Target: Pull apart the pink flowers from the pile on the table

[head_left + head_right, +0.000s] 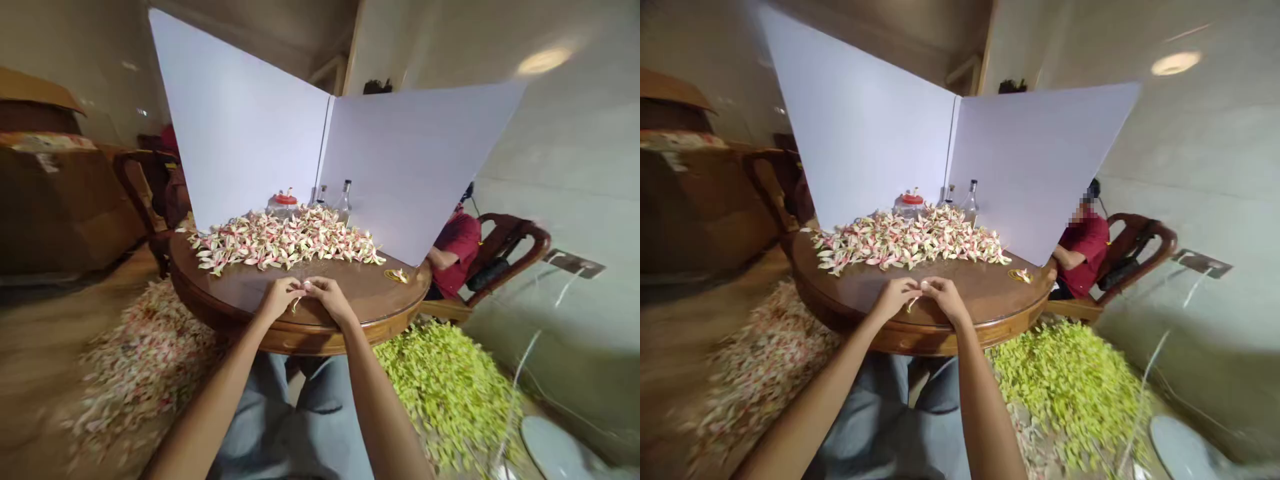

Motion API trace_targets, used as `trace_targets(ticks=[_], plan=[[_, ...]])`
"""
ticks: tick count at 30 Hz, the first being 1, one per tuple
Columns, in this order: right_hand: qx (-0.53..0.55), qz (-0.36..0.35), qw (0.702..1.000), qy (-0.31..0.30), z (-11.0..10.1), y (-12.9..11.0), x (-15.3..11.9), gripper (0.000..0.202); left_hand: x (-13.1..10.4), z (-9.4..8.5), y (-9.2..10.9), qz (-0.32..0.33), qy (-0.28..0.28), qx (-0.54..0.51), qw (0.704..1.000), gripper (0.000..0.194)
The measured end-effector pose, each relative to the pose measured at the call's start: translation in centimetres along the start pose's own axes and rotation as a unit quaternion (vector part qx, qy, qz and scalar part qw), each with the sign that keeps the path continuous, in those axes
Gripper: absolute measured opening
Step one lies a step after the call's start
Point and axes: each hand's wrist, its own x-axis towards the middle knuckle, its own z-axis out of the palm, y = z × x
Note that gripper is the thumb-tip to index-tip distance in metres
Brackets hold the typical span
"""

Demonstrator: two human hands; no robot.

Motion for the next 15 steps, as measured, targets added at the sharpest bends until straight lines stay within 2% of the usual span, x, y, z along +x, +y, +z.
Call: trace_targets(ticks=[11, 15], plan=[[0.029, 0.004, 1.000, -0.004, 0.24, -0.02, 0.19, 0.030, -0.38, -0.14, 0.47, 0.019, 0.011, -0.005, 1.000, 0.021], [0.029, 0.005, 0.999, 0.025, 0.37, 0.49, 0.36, 0.029, -0.64, -0.02, 0.73, 0.019, 0.072, -0.017, 0.997, 0.015]])
